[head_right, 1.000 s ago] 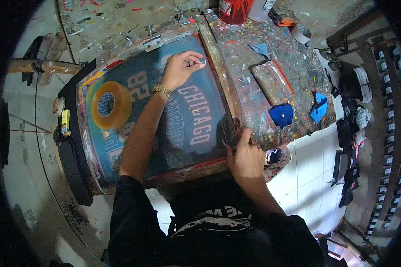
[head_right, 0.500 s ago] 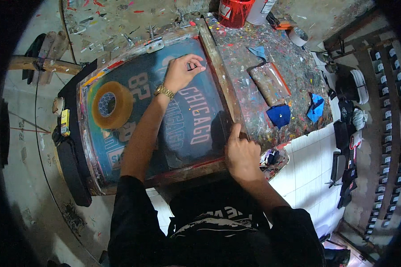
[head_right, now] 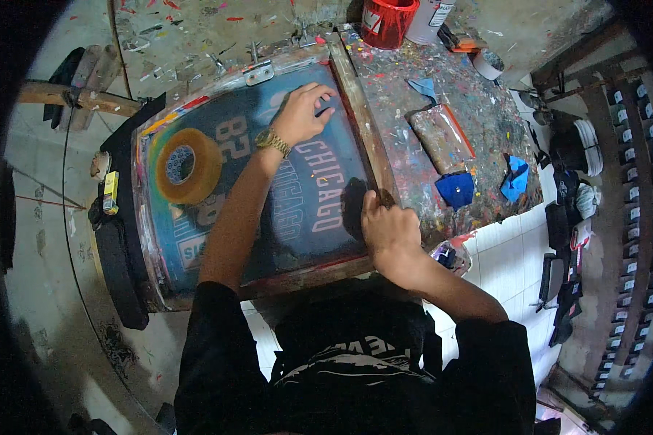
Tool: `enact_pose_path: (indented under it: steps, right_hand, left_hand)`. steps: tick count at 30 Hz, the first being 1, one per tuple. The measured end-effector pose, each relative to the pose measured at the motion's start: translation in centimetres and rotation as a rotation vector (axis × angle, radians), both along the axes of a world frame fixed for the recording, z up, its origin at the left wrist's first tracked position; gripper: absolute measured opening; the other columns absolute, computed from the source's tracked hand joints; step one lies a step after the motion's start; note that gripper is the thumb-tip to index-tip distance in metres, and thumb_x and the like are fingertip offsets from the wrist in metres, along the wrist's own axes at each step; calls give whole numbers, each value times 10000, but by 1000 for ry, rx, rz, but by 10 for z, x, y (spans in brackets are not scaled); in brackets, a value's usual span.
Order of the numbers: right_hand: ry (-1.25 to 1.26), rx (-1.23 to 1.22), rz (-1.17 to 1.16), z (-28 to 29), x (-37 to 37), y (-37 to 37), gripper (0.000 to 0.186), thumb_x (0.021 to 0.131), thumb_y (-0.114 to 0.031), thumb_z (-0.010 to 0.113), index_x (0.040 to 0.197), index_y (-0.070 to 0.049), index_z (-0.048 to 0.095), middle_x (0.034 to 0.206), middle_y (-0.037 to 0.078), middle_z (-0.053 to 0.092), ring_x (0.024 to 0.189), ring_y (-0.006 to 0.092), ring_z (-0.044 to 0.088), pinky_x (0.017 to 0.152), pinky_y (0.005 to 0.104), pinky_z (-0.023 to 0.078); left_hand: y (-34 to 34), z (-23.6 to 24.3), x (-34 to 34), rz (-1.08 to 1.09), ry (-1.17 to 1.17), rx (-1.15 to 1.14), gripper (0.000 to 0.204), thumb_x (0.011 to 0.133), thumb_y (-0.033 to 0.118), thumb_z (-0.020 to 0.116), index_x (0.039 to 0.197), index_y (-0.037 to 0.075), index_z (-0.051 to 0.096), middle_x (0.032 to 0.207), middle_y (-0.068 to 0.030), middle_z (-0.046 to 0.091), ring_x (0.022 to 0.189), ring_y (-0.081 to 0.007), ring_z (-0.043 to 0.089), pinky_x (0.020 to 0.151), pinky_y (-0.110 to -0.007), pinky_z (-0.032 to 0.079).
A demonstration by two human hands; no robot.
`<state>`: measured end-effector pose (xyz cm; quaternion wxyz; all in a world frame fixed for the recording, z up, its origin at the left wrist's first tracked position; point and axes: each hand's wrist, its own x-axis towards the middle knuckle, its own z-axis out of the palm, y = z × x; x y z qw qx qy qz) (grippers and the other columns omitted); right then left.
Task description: The person removes a metal bracket from a screen printing frame and applies adhesive tape along the edges of the mesh. They pull tape from a roll, stick it to the frame, and smooth it with their hands.
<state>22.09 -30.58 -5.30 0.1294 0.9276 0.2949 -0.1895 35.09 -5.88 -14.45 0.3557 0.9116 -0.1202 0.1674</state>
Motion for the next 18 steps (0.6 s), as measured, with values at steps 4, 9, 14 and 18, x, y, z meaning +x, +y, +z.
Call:
enact_pose_path:
  steps: [4,9,14,18]
  right_hand:
    - [-63,20,92,1,-1,-1,267,907,-140,634,1146,-37,573,799,118,757,749,273,768,576,390,579]
    - [36,134,265,-2,0,-8,218,901,-152,639,1090,-43,653,860,117,721,874,265,737,729,389,567]
    - [37,461,607,-10,2,-25,256,950,-256,607,833,-53,711,770,115,663,866,249,645,889,384,462]
    - [54,474,631,-14,1,-35,410,975,-340,566,786,-16,731,782,130,691,833,264,646,911,384,420]
  left_hand:
    - [-2,2,-3,59,-37,84,270,809,63,759,1066,55,677,994,-125,654,905,-316,647,801,-423,548]
    - [-24,14,-27,101,-137,302,199,867,64,655,1058,15,681,1071,-139,642,1097,-344,591,960,-447,488]
    - [-60,5,-73,87,49,305,424,947,170,569,1256,-120,596,1372,-256,565,1335,-369,483,1143,-478,366]
    - [-66,-7,-83,113,41,411,550,1037,272,445,1442,-99,462,1552,-223,434,1485,-331,345,1215,-528,220]
